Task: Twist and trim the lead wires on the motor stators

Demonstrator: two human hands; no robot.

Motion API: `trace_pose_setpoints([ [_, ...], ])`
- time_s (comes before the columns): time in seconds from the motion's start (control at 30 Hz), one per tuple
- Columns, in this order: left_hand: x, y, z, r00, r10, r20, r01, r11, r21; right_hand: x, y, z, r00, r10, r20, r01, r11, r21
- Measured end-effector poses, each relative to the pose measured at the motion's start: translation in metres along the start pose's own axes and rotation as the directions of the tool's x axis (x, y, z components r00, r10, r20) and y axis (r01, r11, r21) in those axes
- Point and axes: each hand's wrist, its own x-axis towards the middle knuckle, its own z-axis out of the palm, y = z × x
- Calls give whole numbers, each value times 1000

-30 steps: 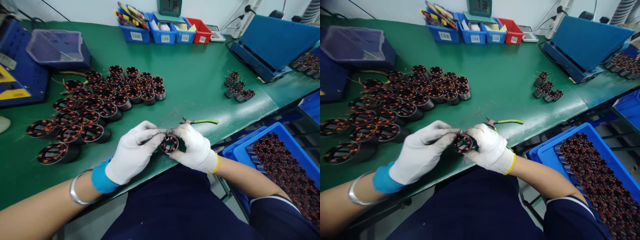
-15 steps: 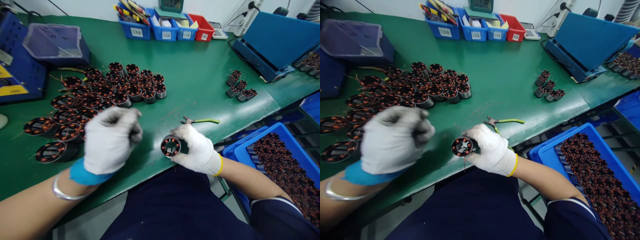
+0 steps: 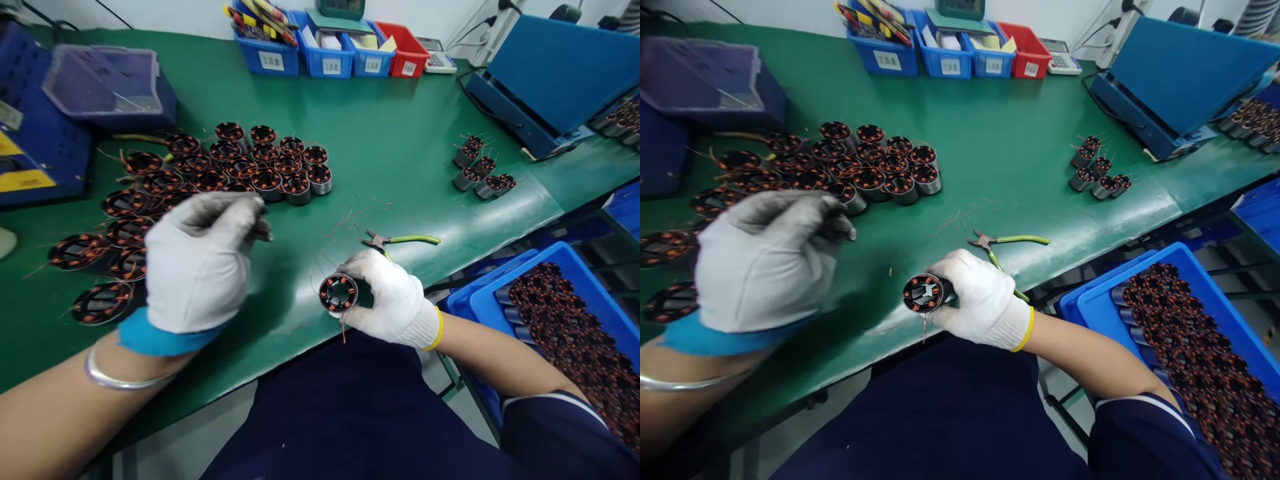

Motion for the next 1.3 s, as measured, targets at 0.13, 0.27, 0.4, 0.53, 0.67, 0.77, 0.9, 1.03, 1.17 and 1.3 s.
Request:
trace_pose_setpoints([
  [0.13, 1, -3, -1, 901, -213, 379, 135, 966, 221, 4, 2, 3, 993, 115, 7, -115, 993, -24],
  [0.27, -11, -3, 12, 844, -192, 501, 125, 978, 165, 8, 4, 4, 990, 137, 44, -137, 991, 7],
  [0.4, 6, -15, 15, 957, -175, 231, 191, 981, -47, 9, 5, 6, 990, 106, 95, -101, 993, -58],
  [0.53, 24, -29, 9, 981, -192, 31, 194, 945, -262, 9, 10, 12, 992, 80, 99, -67, 989, -134],
  [0.67, 5, -22, 10, 879, -308, 365, 393, 900, -187, 8, 15, 17, 991, 94, 93, -70, 969, -237],
  [0.77, -12, -17, 16, 832, -348, 431, 438, 890, -127, 7, 17, 18, 992, 78, 100, -46, 956, -289],
  [0.9, -9, -24, 23, 875, -348, 336, 444, 853, -273, 7, 16, 19, 990, 89, 108, -52, 951, -305],
  [1.03, 5, -28, 22, 947, -298, 117, 310, 763, -567, 6, 16, 20, 992, 95, 85, -62, 945, -322],
  [1.17, -7, -20, 25, 887, -333, 318, 423, 864, -274, 7, 14, 20, 991, 95, 94, -59, 940, -335],
  [1.3, -18, -19, 36, 845, -348, 406, 434, 890, -139, 9, 9, 20, 991, 93, 93, -54, 932, -359],
])
